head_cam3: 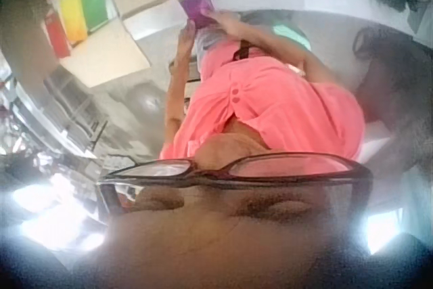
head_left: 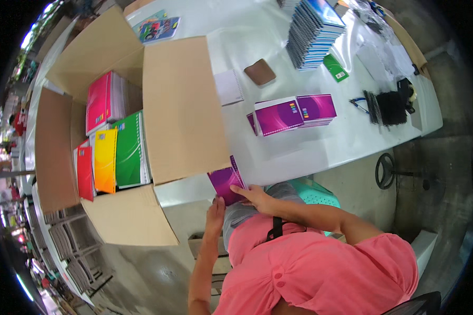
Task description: The person places several notebooks into a cardboard box and uses shears to trim plastic binding coils from a stack of purple notebooks on a table.
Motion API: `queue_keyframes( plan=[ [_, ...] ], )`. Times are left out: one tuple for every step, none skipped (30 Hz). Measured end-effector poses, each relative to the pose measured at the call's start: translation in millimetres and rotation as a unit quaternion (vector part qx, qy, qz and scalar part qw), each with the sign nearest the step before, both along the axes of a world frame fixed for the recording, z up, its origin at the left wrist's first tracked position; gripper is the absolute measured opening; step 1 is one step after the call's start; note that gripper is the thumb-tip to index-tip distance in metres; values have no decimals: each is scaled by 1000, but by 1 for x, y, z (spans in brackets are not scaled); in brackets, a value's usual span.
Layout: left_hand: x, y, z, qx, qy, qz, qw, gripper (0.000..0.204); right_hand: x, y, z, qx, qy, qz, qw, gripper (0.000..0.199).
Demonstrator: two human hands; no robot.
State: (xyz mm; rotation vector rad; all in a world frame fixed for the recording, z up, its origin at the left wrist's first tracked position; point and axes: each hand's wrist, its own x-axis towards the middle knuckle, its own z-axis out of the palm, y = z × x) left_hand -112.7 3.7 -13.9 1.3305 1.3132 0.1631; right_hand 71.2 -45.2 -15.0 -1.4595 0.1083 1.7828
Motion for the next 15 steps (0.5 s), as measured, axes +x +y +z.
queue_keyframes(
  plan=[
    [-2,-8,-5,3,-4,-9,1000,46,4,-3,5,-27,-85,-3,996,70],
    [-4,-16,-12,-106,-74,34,991,43,13,-7,11,-25,-91,-13,995,70],
    [0,-21,-17,-216,-141,75,963,40,25,-13,19,19,-112,0,994,70],
    [12,-22,-11,-218,-144,60,963,40,37,-22,22,61,-133,7,989,70],
    [23,-25,-4,-200,-150,61,966,38,49,-32,6,71,-211,56,973,69],
    [31,-24,1,-178,-156,66,969,36,62,-36,10,71,-217,46,972,69],
    [26,-16,-4,-139,-98,29,985,37,75,-36,23,89,-227,68,967,69],
    [29,-14,-11,-138,-101,24,985,37,90,-36,38,106,-237,89,962,69],
    [32,-12,-19,19,-93,36,995,38,108,-38,58,116,-256,125,952,66],
    [36,-10,-23,174,-85,49,980,42,132,-40,81,124,-275,161,940,62],
    [65,9,44,31,-16,15,999,49,163,-50,93,125,-278,194,933,60],
    [77,18,49,35,-18,18,999,49,190,-50,112,141,-280,244,918,58],
    [88,25,50,161,-48,-6,986,50,221,-51,126,157,-285,266,908,58],
    [102,31,51,281,-79,-34,956,50,253,-53,141,168,-290,285,898,59],
    [123,40,56,299,-94,-62,947,53,283,-51,154,180,-312,291,886,58]
  ],
)
